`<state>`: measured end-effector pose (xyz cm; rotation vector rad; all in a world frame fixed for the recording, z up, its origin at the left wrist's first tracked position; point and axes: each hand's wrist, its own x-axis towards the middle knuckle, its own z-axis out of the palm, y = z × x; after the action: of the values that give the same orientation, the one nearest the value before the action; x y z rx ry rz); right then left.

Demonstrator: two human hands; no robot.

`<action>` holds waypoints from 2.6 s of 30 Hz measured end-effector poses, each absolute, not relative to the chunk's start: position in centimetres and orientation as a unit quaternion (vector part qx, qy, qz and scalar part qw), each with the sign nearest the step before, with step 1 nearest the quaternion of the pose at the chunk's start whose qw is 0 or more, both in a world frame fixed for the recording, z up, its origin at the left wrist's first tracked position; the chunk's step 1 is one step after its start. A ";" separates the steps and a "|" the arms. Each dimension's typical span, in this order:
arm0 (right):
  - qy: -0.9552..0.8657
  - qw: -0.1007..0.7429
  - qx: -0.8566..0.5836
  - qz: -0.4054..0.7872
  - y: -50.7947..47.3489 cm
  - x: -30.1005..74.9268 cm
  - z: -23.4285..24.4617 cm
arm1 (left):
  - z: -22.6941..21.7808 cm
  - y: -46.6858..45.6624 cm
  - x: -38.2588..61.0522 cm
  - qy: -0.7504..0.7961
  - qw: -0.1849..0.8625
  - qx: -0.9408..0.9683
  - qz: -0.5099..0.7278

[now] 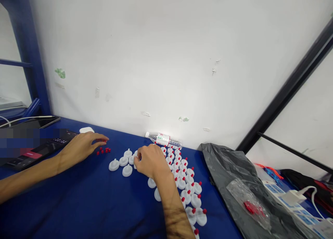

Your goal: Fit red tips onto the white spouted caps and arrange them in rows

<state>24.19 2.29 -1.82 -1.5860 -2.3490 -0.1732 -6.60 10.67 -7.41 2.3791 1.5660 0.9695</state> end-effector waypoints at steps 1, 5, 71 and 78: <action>-0.820 0.144 -0.551 -0.059 2.2 24.1 -1.9 | -7.5 10.8 -6.7 0.522 0.064 0.789 0.316; -0.824 0.137 -0.546 -0.058 2.1 23.8 -1.8 | -7.9 11.2 -7.0 0.523 0.058 0.797 0.296; -0.774 0.209 -0.589 -0.103 3.4 24.6 -2.2 | -7.0 10.5 -6.2 0.599 -0.001 0.780 0.182; -0.786 0.090 -0.609 -0.060 3.2 24.8 -1.9 | -6.7 10.2 -6.2 0.632 0.012 0.768 0.099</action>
<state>24.81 3.22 -1.88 -1.8101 -2.3370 -0.1778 -6.19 10.15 -6.72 2.3952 1.9712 0.3098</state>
